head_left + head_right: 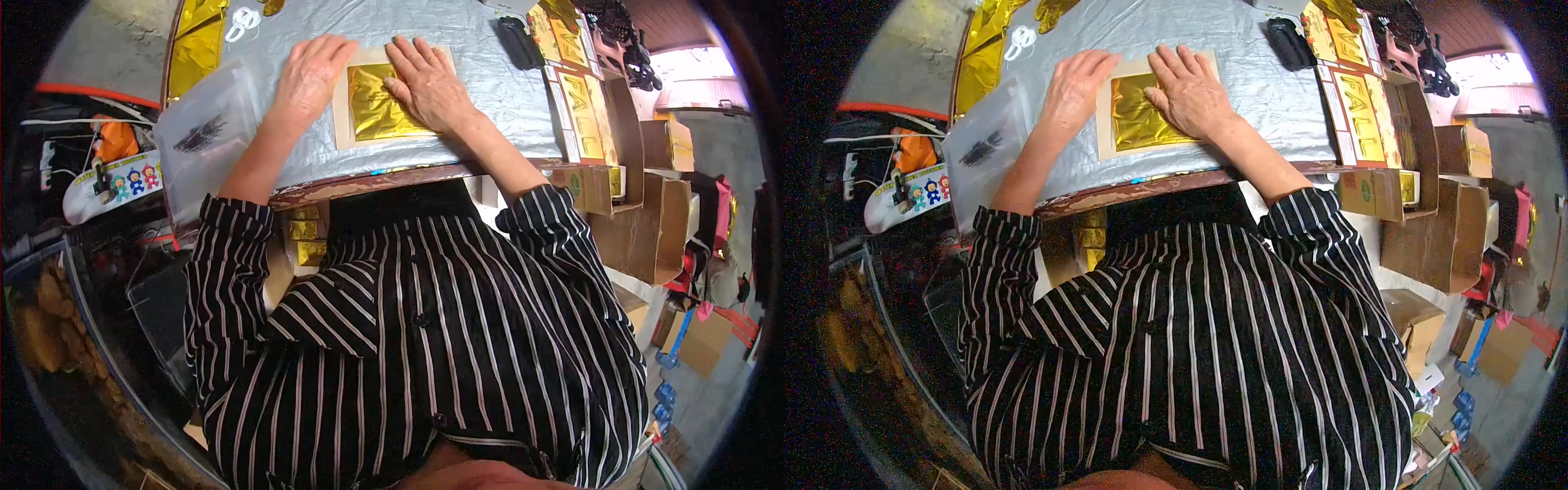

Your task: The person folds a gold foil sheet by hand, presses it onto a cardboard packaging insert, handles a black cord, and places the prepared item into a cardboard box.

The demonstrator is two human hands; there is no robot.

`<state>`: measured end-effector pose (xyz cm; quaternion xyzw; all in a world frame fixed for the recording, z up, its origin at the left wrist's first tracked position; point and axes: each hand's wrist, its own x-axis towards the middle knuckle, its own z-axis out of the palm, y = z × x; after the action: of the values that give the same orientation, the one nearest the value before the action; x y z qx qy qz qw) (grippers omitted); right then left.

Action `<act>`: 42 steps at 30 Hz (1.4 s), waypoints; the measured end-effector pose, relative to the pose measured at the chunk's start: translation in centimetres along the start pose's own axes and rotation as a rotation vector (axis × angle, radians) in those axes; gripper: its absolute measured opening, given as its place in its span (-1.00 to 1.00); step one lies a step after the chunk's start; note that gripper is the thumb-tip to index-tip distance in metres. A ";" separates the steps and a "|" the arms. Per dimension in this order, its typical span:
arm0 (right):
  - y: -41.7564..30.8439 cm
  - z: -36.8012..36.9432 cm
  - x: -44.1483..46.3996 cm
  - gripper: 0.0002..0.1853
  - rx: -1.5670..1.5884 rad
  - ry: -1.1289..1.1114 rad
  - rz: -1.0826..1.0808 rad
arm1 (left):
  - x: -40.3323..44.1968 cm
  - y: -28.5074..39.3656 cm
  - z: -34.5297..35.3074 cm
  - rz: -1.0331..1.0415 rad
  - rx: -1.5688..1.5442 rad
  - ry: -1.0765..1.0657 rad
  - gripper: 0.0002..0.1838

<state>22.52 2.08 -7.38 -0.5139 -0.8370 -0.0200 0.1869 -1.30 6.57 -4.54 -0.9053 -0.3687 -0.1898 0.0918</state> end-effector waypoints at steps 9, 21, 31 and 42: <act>0.2 -0.3 -0.1 -0.38 -0.055 -0.017 -0.046 | 0.4 -0.3 0.8 0.135 -0.093 -0.120 -0.44; 4.8 -2.2 -2.7 -0.31 -0.112 -0.062 0.075 | -3.4 -2.7 0.4 0.020 -0.204 -0.095 -0.33; 5.5 -1.6 -2.9 -0.28 -0.120 -0.028 0.078 | -3.4 -4.1 0.8 -0.122 -0.321 -0.059 -0.56; 6.2 -1.3 -3.0 -0.26 -0.054 0.109 0.080 | 5.0 -4.5 -0.3 -0.461 -0.346 -0.755 -0.37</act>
<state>29.51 2.17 -8.13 -0.5500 -0.8036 -0.0627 0.2188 -1.24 12.85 -2.10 -0.8076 -0.5305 0.0786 -0.2451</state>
